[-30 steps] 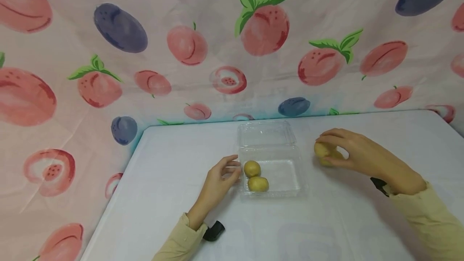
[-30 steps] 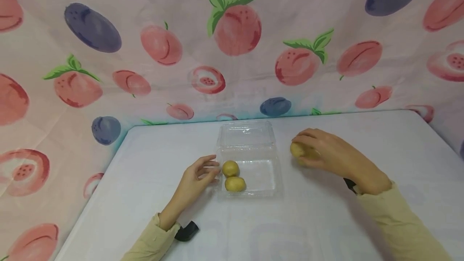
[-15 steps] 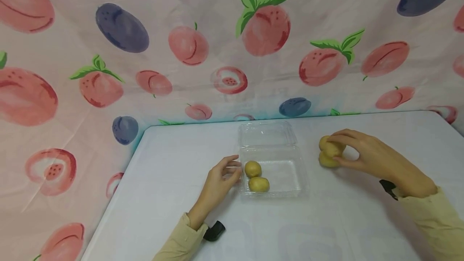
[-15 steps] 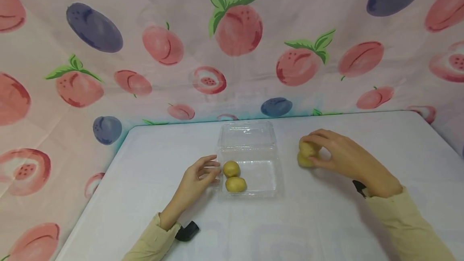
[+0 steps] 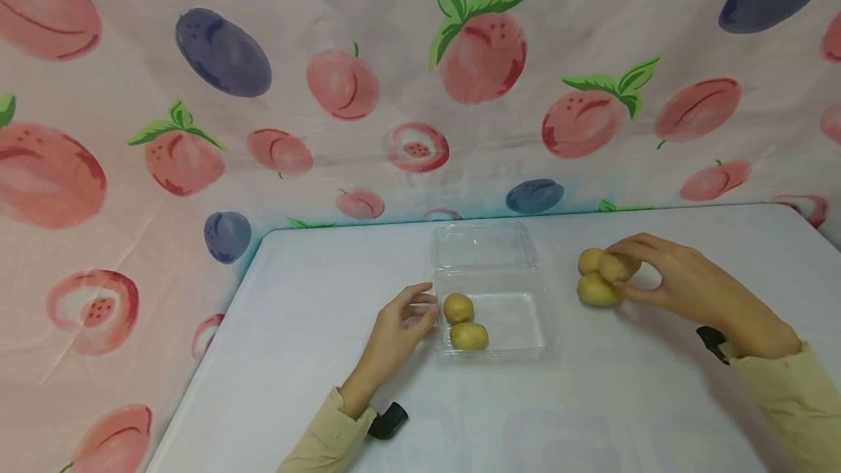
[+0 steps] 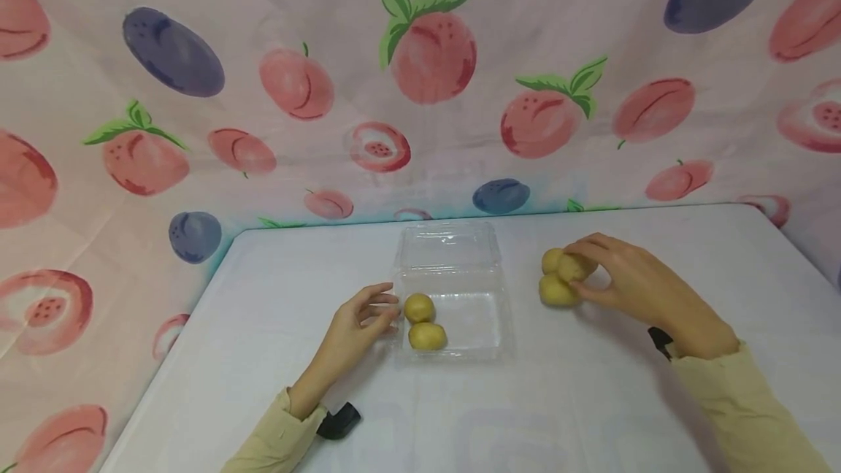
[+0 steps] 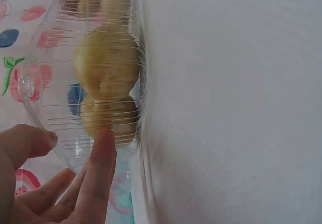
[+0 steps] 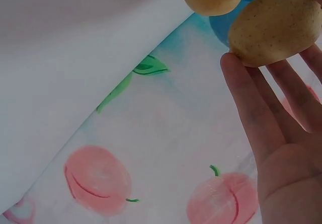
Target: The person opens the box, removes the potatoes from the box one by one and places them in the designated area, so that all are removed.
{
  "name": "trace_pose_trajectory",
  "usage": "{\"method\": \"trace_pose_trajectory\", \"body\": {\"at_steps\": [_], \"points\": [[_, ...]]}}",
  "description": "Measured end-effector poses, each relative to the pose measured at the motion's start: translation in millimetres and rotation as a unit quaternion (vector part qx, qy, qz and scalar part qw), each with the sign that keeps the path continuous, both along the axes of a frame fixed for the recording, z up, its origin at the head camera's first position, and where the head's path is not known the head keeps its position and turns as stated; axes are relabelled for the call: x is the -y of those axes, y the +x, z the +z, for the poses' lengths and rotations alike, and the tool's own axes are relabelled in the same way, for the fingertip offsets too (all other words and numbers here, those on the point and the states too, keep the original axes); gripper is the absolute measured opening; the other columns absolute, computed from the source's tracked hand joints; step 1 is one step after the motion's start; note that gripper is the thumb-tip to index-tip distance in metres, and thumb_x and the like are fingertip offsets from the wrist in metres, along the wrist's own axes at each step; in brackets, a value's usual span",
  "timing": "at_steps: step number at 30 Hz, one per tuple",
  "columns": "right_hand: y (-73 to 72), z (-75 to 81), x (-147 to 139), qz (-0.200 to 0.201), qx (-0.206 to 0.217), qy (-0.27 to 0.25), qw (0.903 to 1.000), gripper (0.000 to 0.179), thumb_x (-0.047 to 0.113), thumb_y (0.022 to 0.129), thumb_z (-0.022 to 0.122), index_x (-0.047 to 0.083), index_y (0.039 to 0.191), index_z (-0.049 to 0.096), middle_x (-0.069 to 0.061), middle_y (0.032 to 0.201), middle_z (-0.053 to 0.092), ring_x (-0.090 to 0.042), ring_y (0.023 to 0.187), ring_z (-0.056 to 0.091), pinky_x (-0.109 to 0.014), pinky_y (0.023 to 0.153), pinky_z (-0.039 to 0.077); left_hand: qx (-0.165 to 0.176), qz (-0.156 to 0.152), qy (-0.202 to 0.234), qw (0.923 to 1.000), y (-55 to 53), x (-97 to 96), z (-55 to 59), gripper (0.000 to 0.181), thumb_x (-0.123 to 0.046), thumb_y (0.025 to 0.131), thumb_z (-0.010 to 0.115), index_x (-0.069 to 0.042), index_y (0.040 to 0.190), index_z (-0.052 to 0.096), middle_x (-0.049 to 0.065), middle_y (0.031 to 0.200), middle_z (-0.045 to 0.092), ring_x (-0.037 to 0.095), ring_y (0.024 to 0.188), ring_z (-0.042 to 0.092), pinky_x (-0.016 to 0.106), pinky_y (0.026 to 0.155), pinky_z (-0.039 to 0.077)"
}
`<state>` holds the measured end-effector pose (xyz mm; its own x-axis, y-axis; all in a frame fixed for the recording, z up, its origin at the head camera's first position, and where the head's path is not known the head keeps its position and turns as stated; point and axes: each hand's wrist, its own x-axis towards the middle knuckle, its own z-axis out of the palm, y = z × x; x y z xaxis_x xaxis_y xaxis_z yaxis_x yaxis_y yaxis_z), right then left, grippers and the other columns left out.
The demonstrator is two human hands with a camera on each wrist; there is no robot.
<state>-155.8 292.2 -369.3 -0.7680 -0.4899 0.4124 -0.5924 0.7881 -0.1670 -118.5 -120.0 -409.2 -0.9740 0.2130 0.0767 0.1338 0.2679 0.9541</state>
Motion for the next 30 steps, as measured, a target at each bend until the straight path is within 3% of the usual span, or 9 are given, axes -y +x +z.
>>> {"method": "trace_pose_trajectory", "body": {"at_steps": [8, 20, 30], "points": [[-3.6, -3.1, -7, -0.012, -0.003, 0.002, 0.9999, 0.053, 0.019, 0.067, 0.091, 0.011, 0.114, 0.068, -0.002, 0.108, 0.067, -0.016, 0.09, 0.063, -0.045, 0.075, 0.057, 0.0, -0.001, 0.011, 0.9999, -3.1, -1.0, -2.2, 0.045, -0.008, 0.097, 0.063, 0.003, 0.139, 0.05, 0.022, 0.124, 0.062, 0.033, 0.11, 0.065, 0.033, 0.081, 0.062], [-9.5, -12.0, -15, -0.021, 0.005, 0.002, 0.9998, 0.05, 0.018, 0.07, 0.09, 0.011, 0.115, 0.068, 0.002, 0.103, 0.066, -0.01, 0.084, 0.057, -0.035, 0.069, 0.056, 0.009, 0.0, 0.003, 1.0, 0.9, -0.9, 2.8, 0.046, -0.012, 0.097, 0.066, 0.0, 0.139, 0.051, 0.021, 0.125, 0.062, 0.032, 0.111, 0.065, 0.031, 0.082, 0.062], [-10.5, -14.4, -20, -0.038, 0.057, -0.006, 0.9977, 0.043, 0.019, 0.077, 0.086, 0.007, 0.114, 0.068, 0.0, 0.101, 0.067, -0.013, 0.084, 0.061, -0.039, 0.072, 0.058, 0.008, 0.0, 0.003, 1.0, 1.1, -1.1, 2.2, 0.046, -0.012, 0.097, 0.066, 0.0, 0.138, 0.052, 0.021, 0.124, 0.062, 0.033, 0.111, 0.065, 0.029, 0.081, 0.062]]}}
